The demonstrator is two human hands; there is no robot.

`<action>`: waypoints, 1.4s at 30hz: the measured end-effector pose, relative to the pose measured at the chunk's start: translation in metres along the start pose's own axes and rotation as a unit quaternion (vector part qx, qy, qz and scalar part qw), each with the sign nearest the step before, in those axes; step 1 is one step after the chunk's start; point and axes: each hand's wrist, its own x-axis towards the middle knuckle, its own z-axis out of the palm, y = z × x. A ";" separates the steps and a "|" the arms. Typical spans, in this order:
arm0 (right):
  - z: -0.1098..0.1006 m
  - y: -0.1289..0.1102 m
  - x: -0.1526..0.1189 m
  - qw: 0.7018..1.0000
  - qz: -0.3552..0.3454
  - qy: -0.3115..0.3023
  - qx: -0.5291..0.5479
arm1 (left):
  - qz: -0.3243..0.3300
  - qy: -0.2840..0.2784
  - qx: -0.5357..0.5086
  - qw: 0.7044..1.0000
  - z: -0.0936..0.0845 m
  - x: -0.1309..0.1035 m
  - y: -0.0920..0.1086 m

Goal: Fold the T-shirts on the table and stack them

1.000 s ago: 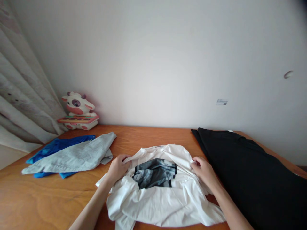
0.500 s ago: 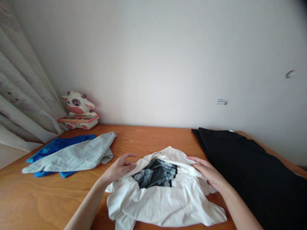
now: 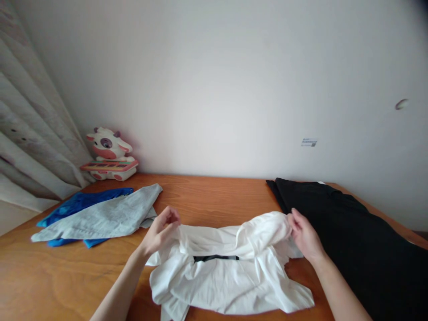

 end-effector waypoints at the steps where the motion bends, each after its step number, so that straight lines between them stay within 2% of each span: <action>1: 0.004 0.003 0.000 0.999 -0.001 -0.001 -0.040 | 0.007 -0.053 0.041 0.998 0.001 -0.001 0.001; 3: 0.012 0.008 0.000 0.995 -0.009 -0.003 -0.099 | 0.025 -0.137 0.102 0.985 0.002 -0.004 0.004; 6: 0.018 0.011 -0.001 0.991 -0.004 -0.048 -0.124 | 0.031 -0.211 0.116 0.970 0.000 -0.007 0.005; 9: 0.016 0.009 -0.001 0.987 0.009 -0.083 -0.141 | 0.000 -0.244 0.105 0.964 -0.005 -0.006 0.003; 11: 0.013 0.009 -0.001 0.986 0.012 -0.085 -0.142 | -0.011 -0.229 0.119 0.966 -0.005 -0.004 -0.001; 13: 0.010 0.011 0.001 0.990 0.001 -0.069 -0.125 | 0.011 -0.173 0.143 0.974 -0.002 0.000 -0.007; 14: 0.009 0.013 0.001 0.993 -0.009 -0.045 -0.113 | 0.031 -0.120 0.153 0.980 0.001 0.002 -0.010; 16: 0.007 0.018 0.004 0.995 -0.037 0.031 -0.083 | 0.073 0.021 0.166 0.983 0.004 0.005 -0.018; 18: 0.005 0.024 0.007 0.991 -0.064 0.112 -0.047 | 0.097 0.165 0.181 0.965 0.005 0.008 -0.026; 19: 0.004 0.026 0.008 0.986 -0.076 0.144 -0.031 | 0.099 0.219 0.192 0.951 0.004 0.008 -0.029; 21: 0.001 0.029 0.011 0.975 -0.101 0.197 -0.027 | 0.090 0.284 0.213 0.930 0.001 0.009 -0.034; 24: -0.002 0.027 0.012 0.957 -0.137 0.229 -0.113 | 0.069 0.312 0.234 0.918 -0.002 0.008 -0.036; 28: -0.001 0.025 0.009 0.909 -0.211 0.199 -0.298 | 0.080 0.271 0.272 0.920 -0.001 0.008 -0.035; 31: 0.001 0.027 0.008 0.875 -0.234 0.172 -0.388 | 0.081 0.213 0.305 0.925 0.001 0.006 -0.032; 34: 0.000 0.027 0.008 0.866 -0.235 0.139 -0.420 | 0.019 0.141 0.313 0.939 0.002 0.003 -0.029; 37: 0.000 0.025 0.006 0.895 -0.183 0.088 -0.398 | -0.078 0.087 0.251 0.961 0.004 0.003 -0.026; 40: 0.005 0.021 0.003 0.957 -0.066 0.055 -0.278 | -0.156 0.043 0.052 0.985 0.008 0.006 -0.021; 42: 0.008 0.019 0.001 0.988 -0.006 0.035 -0.153 | -0.190 0.028 -0.082 0.978 0.008 0.006 -0.018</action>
